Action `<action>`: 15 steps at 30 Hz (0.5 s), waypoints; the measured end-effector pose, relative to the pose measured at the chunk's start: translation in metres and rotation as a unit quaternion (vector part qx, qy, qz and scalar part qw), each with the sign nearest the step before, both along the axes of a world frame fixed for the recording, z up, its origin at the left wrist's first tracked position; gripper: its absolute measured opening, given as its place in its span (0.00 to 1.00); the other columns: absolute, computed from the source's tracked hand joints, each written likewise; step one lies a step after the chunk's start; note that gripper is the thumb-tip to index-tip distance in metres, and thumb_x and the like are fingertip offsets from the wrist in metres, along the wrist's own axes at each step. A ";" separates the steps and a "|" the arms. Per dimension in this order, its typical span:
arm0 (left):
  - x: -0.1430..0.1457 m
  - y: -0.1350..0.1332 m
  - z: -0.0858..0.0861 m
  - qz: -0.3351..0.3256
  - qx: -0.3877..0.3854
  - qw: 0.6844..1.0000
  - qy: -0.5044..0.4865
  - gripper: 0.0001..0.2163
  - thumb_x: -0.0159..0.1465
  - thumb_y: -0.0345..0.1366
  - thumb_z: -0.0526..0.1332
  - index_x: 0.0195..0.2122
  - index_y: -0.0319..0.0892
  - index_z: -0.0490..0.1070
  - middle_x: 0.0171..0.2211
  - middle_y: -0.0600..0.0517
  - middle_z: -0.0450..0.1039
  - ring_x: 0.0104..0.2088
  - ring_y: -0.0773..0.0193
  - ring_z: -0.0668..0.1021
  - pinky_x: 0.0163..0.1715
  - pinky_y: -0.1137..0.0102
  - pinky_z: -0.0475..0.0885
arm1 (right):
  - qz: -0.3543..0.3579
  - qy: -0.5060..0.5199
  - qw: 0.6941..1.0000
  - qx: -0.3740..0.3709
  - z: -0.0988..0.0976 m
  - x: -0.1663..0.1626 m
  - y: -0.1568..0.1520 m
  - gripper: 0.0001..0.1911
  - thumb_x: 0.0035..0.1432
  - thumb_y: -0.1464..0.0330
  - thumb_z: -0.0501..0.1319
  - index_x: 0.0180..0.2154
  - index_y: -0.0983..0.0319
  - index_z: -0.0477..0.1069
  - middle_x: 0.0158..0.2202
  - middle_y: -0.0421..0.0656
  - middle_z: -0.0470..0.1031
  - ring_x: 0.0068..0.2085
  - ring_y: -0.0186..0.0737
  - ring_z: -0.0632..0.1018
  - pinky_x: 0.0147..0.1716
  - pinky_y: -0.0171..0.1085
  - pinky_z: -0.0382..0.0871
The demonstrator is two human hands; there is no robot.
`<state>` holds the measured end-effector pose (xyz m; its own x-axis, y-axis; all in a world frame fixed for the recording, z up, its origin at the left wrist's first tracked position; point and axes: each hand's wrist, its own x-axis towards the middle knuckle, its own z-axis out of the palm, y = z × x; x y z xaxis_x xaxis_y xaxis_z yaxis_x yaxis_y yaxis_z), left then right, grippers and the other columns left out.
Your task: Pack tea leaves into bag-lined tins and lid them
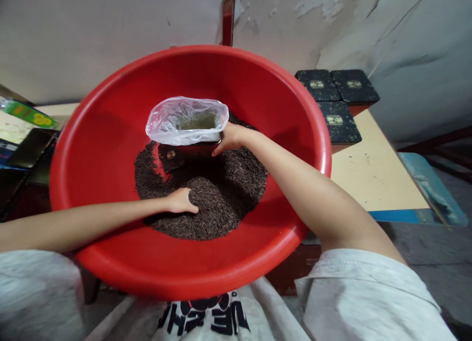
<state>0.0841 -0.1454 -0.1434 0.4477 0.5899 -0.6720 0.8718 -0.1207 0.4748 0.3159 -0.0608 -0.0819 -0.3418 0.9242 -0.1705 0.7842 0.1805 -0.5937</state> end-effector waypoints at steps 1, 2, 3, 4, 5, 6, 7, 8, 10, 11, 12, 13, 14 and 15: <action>0.004 0.000 0.006 0.007 -0.005 1.000 -0.014 0.15 0.46 0.39 0.65 0.33 0.37 0.74 0.35 0.48 0.78 0.35 0.58 0.79 0.33 0.71 0.71 | -0.001 0.000 1.000 -0.001 0.000 0.000 0.000 0.47 0.33 0.67 0.73 0.57 0.63 0.62 0.58 0.47 0.66 0.59 0.51 0.66 0.64 0.46 0.54; 0.008 0.000 0.013 0.017 -0.012 0.999 -0.035 0.14 0.47 0.39 0.64 0.34 0.38 0.74 0.35 0.50 0.78 0.35 0.60 0.78 0.34 0.73 0.71 | -0.001 0.002 1.000 0.001 0.000 0.000 0.000 0.46 0.33 0.67 0.73 0.57 0.63 0.62 0.57 0.47 0.66 0.59 0.51 0.66 0.64 0.46 0.54; 0.013 0.001 0.021 0.035 -0.023 0.997 -0.065 0.13 0.48 0.39 0.63 0.34 0.39 0.73 0.35 0.52 0.77 0.35 0.62 0.78 0.34 0.74 0.71 | 0.001 0.005 1.000 0.003 0.000 0.000 0.000 0.46 0.33 0.68 0.73 0.56 0.63 0.63 0.57 0.47 0.67 0.59 0.51 0.66 0.64 0.46 0.54; 0.018 0.003 0.030 0.062 -0.036 0.992 -0.101 0.12 0.49 0.38 0.62 0.34 0.39 0.73 0.35 0.53 0.77 0.35 0.64 0.77 0.35 0.74 0.70 | 0.004 0.009 1.000 0.004 0.000 0.000 0.000 0.45 0.33 0.68 0.73 0.56 0.63 0.64 0.56 0.46 0.68 0.59 0.51 0.66 0.64 0.46 0.54; 0.023 0.005 0.040 0.098 -0.051 0.984 -0.139 0.11 0.48 0.36 0.62 0.33 0.40 0.73 0.33 0.54 0.77 0.33 0.65 0.77 0.34 0.74 0.70 | 0.008 0.014 1.000 0.005 0.000 0.001 0.000 0.44 0.33 0.67 0.73 0.55 0.62 0.64 0.56 0.45 0.69 0.59 0.51 0.67 0.63 0.46 0.55; 0.028 0.008 0.050 0.139 -0.066 0.972 -0.176 0.10 0.48 0.35 0.62 0.32 0.40 0.72 0.31 0.55 0.76 0.32 0.66 0.76 0.33 0.74 0.70 | 0.012 0.019 1.000 0.006 0.000 0.001 0.001 0.43 0.33 0.67 0.73 0.55 0.62 0.65 0.55 0.45 0.69 0.59 0.50 0.67 0.63 0.45 0.55; 0.032 0.011 0.061 0.181 -0.081 0.958 -0.208 0.08 0.47 0.35 0.63 0.29 0.40 0.71 0.28 0.56 0.75 0.29 0.68 0.75 0.31 0.74 0.69 | 0.019 0.024 0.999 0.009 0.000 0.001 0.001 0.43 0.33 0.67 0.73 0.55 0.62 0.65 0.55 0.45 0.69 0.59 0.50 0.67 0.63 0.45 0.55; 0.036 0.014 0.072 0.216 -0.096 0.945 -0.227 0.07 0.47 0.34 0.63 0.27 0.40 0.70 0.25 0.56 0.73 0.26 0.69 0.73 0.27 0.74 0.68 | 0.025 0.029 0.999 0.013 0.000 0.001 0.002 0.43 0.33 0.67 0.73 0.55 0.62 0.65 0.55 0.45 0.69 0.59 0.50 0.67 0.63 0.45 0.55; 0.041 0.018 0.096 0.255 -0.128 0.929 -0.234 0.06 0.48 0.36 0.62 0.25 0.40 0.68 0.21 0.57 0.69 0.20 0.71 0.69 0.19 0.74 0.63 | 0.033 0.032 0.999 0.016 0.000 0.001 0.003 0.43 0.33 0.68 0.73 0.55 0.61 0.65 0.54 0.45 0.70 0.58 0.50 0.67 0.63 0.45 0.56; 0.043 0.019 0.108 0.263 -0.145 0.924 -0.237 0.07 0.49 0.37 0.61 0.25 0.40 0.68 0.20 0.57 0.68 0.18 0.71 0.68 0.16 0.75 0.61 | 0.034 0.031 0.999 0.013 0.000 0.001 0.003 0.44 0.33 0.69 0.73 0.55 0.61 0.64 0.54 0.45 0.70 0.58 0.50 0.68 0.63 0.45 0.57; 0.044 0.020 0.120 0.264 -0.158 0.920 -0.242 0.07 0.50 0.38 0.60 0.25 0.39 0.67 0.21 0.56 0.67 0.17 0.72 0.67 0.15 0.75 0.59 | 0.034 0.031 0.999 0.010 -0.001 0.001 0.004 0.44 0.33 0.70 0.72 0.56 0.61 0.64 0.54 0.45 0.71 0.57 0.50 0.69 0.62 0.46 0.58; 0.046 0.021 0.132 0.259 -0.160 0.919 -0.249 0.08 0.51 0.39 0.60 0.26 0.39 0.68 0.22 0.55 0.68 0.17 0.72 0.67 0.14 0.75 0.58 | 0.033 0.031 0.999 0.006 -0.001 0.001 0.004 0.44 0.33 0.70 0.72 0.56 0.61 0.64 0.54 0.45 0.71 0.56 0.50 0.70 0.61 0.46 0.59; 0.047 0.022 0.144 0.248 -0.148 0.922 -0.258 0.09 0.52 0.39 0.59 0.28 0.38 0.68 0.24 0.54 0.69 0.18 0.72 0.68 0.14 0.75 0.59 | 0.027 0.033 0.999 0.006 -0.001 0.001 0.004 0.44 0.32 0.71 0.72 0.56 0.61 0.64 0.53 0.45 0.71 0.55 0.50 0.71 0.60 0.46 0.61; 0.049 0.024 0.155 0.231 -0.121 0.929 -0.263 0.10 0.54 0.40 0.57 0.30 0.38 0.68 0.25 0.52 0.70 0.19 0.72 0.69 0.16 0.75 0.60 | 0.022 0.037 0.999 0.008 -0.001 0.001 0.003 0.44 0.32 0.71 0.72 0.55 0.61 0.64 0.53 0.45 0.71 0.55 0.50 0.71 0.59 0.46 0.62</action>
<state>0.1330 -0.1211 0.0117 0.4879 0.6611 -0.5700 0.4442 0.3740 0.8141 0.3169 -0.0575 -0.0830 -0.3929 0.9105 -0.1290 0.7291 0.2230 -0.6471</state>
